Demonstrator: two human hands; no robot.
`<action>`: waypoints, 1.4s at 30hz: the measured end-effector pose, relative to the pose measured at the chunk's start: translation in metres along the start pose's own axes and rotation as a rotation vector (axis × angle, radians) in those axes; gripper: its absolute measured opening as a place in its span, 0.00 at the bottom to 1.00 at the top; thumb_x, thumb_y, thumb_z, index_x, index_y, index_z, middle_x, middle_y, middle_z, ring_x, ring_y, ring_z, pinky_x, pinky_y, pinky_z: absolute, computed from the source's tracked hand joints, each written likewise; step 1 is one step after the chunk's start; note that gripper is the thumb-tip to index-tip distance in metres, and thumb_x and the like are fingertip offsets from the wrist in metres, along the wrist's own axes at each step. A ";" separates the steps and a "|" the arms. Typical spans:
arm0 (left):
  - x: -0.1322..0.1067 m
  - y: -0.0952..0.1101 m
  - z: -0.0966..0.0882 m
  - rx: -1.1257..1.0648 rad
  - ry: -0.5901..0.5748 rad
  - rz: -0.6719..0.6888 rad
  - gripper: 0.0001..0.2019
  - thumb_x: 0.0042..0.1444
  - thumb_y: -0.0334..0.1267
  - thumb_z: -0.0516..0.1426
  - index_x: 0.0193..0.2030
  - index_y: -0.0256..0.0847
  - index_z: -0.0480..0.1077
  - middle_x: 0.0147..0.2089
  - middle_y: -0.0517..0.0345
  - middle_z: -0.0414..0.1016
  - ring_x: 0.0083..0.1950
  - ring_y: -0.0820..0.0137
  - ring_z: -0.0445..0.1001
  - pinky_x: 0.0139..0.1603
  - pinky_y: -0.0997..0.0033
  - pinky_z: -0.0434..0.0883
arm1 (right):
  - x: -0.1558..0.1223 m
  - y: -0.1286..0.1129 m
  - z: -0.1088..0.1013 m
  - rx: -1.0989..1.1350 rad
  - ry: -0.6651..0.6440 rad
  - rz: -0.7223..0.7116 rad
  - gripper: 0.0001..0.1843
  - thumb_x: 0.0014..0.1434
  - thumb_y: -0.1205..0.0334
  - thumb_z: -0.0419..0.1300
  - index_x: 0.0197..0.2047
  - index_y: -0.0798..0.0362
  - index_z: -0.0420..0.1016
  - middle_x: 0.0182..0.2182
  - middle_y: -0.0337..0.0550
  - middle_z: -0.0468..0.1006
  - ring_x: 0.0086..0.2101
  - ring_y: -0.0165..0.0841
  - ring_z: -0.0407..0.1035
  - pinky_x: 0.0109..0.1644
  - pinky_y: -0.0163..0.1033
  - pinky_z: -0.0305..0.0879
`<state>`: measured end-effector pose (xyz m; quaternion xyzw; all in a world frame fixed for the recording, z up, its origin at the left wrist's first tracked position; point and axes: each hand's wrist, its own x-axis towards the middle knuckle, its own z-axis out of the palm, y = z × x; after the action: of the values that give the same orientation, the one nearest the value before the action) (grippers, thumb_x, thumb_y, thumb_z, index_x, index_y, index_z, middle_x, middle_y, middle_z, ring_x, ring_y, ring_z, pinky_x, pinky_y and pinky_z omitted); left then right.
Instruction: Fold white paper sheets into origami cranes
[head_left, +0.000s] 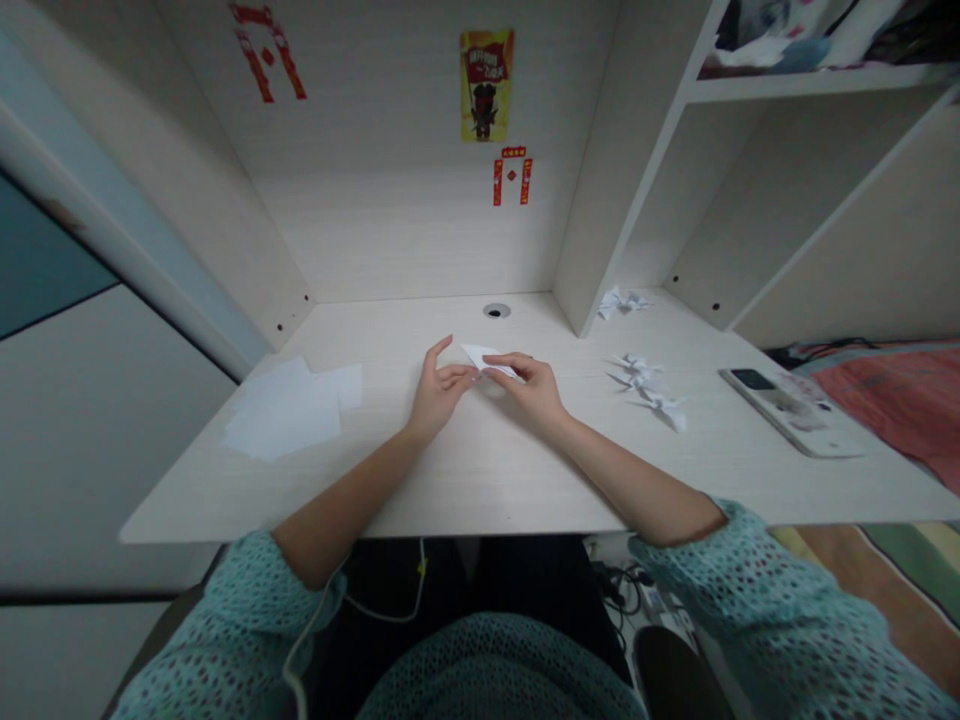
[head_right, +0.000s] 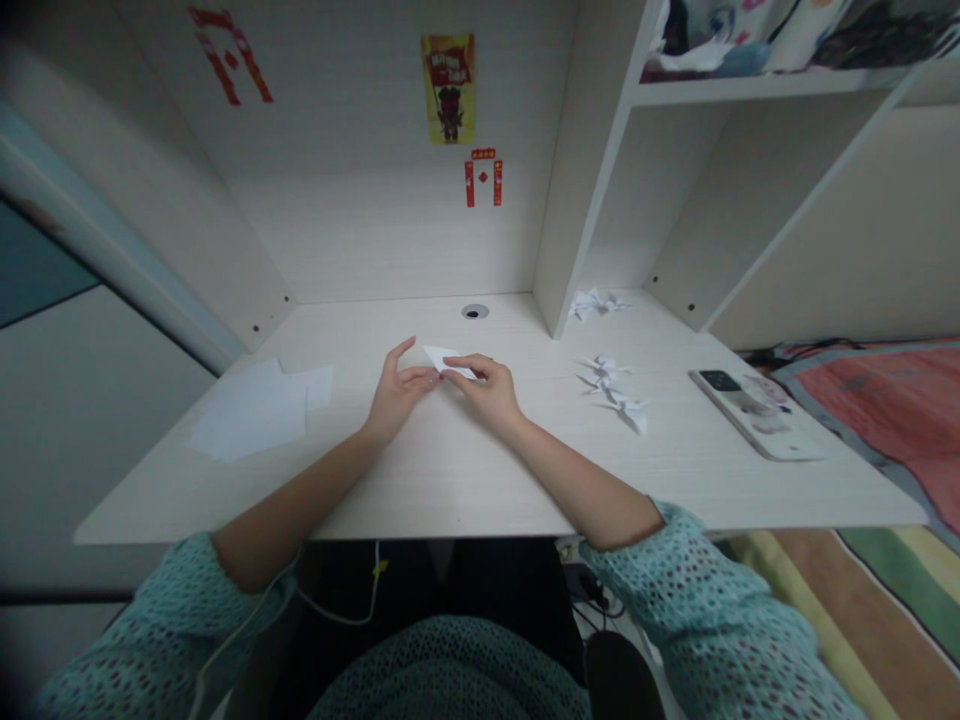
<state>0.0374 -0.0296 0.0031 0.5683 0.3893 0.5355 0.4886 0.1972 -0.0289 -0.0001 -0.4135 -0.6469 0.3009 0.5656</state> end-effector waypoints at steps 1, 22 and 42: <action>-0.001 0.001 0.000 0.023 -0.012 0.018 0.40 0.46 0.39 0.62 0.64 0.45 0.47 0.37 0.56 0.76 0.40 0.71 0.75 0.47 0.68 0.68 | 0.000 0.000 0.000 0.027 -0.005 0.019 0.13 0.50 0.52 0.62 0.37 0.48 0.79 0.33 0.44 0.79 0.35 0.36 0.69 0.40 0.41 0.63; -0.003 0.008 0.000 0.115 0.045 0.078 0.11 0.47 0.42 0.61 0.34 0.39 0.77 0.38 0.54 0.79 0.41 0.66 0.76 0.48 0.66 0.70 | 0.001 -0.002 0.002 0.245 -0.023 0.168 0.10 0.45 0.54 0.66 0.28 0.50 0.80 0.27 0.42 0.80 0.30 0.34 0.72 0.38 0.40 0.66; -0.002 0.004 0.003 0.068 0.180 0.136 0.10 0.44 0.41 0.63 0.32 0.37 0.77 0.36 0.53 0.79 0.38 0.67 0.77 0.47 0.65 0.72 | 0.004 0.006 0.000 0.138 0.069 0.144 0.12 0.47 0.53 0.64 0.28 0.55 0.79 0.27 0.44 0.80 0.29 0.32 0.71 0.35 0.36 0.64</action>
<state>0.0394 -0.0327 0.0068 0.5593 0.4101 0.6028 0.3944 0.1980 -0.0227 -0.0031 -0.4290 -0.5734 0.3701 0.5917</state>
